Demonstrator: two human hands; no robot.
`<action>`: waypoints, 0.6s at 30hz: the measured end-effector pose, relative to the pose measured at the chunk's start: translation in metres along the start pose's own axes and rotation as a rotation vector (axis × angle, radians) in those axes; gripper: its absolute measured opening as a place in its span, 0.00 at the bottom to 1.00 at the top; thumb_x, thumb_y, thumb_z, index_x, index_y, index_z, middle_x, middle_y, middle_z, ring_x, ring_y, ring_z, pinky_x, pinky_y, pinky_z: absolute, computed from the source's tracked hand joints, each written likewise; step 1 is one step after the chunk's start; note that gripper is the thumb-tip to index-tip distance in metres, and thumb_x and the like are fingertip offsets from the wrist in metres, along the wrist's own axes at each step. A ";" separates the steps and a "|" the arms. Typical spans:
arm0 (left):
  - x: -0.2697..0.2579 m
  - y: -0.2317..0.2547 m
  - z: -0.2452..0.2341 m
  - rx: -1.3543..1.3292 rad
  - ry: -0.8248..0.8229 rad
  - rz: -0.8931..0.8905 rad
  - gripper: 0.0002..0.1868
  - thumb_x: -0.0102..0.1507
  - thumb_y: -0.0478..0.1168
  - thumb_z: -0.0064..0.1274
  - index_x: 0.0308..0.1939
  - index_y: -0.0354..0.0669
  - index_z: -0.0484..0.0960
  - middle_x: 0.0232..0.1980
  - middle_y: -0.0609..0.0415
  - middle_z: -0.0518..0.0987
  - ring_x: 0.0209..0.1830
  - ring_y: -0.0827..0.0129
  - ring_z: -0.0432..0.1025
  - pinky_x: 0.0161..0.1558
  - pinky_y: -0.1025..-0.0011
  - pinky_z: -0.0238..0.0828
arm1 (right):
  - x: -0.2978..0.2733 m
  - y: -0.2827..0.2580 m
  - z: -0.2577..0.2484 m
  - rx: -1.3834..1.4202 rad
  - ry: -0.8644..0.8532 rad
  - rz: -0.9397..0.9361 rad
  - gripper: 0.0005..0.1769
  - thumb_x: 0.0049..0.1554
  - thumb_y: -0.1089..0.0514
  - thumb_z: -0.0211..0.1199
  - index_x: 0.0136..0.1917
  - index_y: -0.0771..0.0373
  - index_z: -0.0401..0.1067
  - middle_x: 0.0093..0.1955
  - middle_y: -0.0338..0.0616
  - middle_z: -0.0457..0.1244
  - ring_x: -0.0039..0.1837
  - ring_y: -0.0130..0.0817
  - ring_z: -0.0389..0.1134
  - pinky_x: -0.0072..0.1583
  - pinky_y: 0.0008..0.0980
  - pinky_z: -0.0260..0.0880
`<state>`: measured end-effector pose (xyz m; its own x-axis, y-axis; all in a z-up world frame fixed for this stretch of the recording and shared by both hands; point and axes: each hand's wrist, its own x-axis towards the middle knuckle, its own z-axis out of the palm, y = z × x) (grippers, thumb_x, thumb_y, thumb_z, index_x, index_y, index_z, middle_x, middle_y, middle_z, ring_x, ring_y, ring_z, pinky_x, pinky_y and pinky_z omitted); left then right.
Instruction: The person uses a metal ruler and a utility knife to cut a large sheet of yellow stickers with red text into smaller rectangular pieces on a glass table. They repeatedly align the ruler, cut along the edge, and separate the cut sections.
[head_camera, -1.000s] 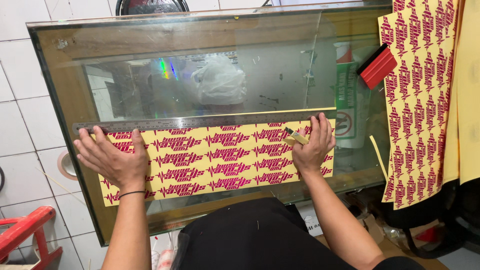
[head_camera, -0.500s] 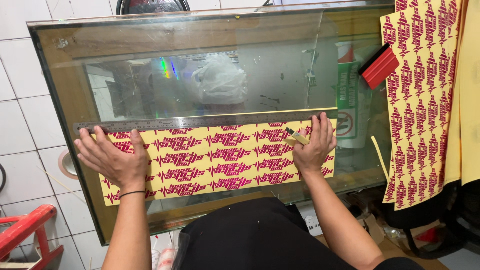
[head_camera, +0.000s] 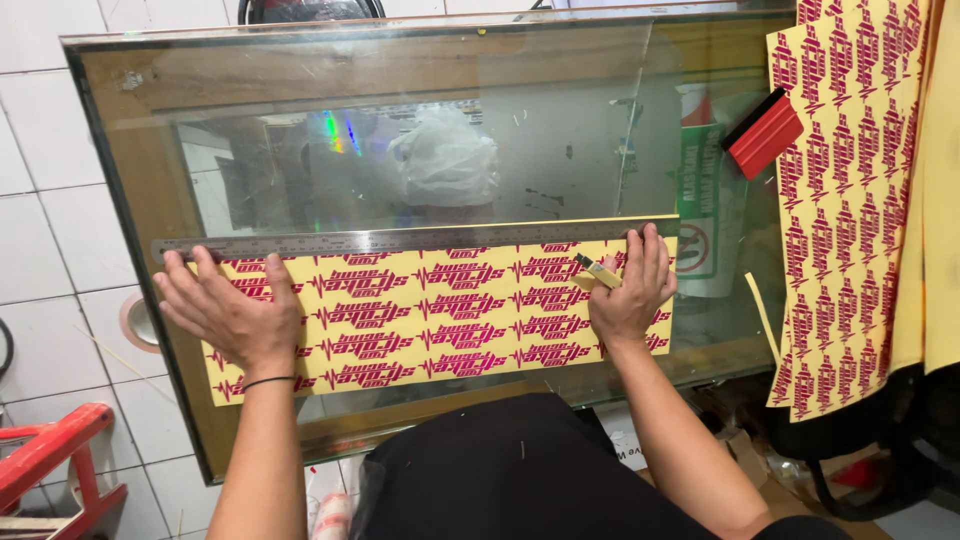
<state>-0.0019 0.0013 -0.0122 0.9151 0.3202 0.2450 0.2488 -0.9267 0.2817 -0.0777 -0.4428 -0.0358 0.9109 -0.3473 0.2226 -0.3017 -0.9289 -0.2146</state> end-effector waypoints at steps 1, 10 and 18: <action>0.000 -0.007 0.003 -0.012 0.049 0.051 0.39 0.70 0.62 0.51 0.69 0.29 0.70 0.74 0.30 0.61 0.74 0.31 0.52 0.68 0.34 0.44 | 0.000 0.002 0.004 0.019 -0.004 -0.012 0.26 0.62 0.54 0.55 0.73 0.61 0.67 0.79 0.51 0.56 0.78 0.52 0.55 0.68 0.56 0.51; 0.002 -0.002 0.000 -0.033 0.107 -0.051 0.37 0.65 0.59 0.54 0.67 0.35 0.70 0.72 0.34 0.65 0.75 0.36 0.54 0.73 0.39 0.45 | 0.002 -0.003 0.003 0.009 0.083 -0.120 0.25 0.62 0.55 0.57 0.70 0.66 0.72 0.76 0.56 0.60 0.75 0.56 0.59 0.64 0.57 0.52; 0.001 0.003 -0.005 -0.027 0.097 -0.116 0.34 0.67 0.59 0.49 0.66 0.34 0.69 0.70 0.37 0.67 0.76 0.39 0.56 0.76 0.43 0.47 | 0.000 -0.008 -0.003 0.022 0.091 -0.136 0.24 0.64 0.57 0.56 0.68 0.73 0.75 0.75 0.63 0.63 0.75 0.61 0.60 0.66 0.59 0.52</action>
<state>-0.0014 -0.0004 -0.0064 0.8452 0.4439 0.2975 0.3417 -0.8770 0.3379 -0.0759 -0.4357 -0.0311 0.9136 -0.2297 0.3356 -0.1702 -0.9654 -0.1974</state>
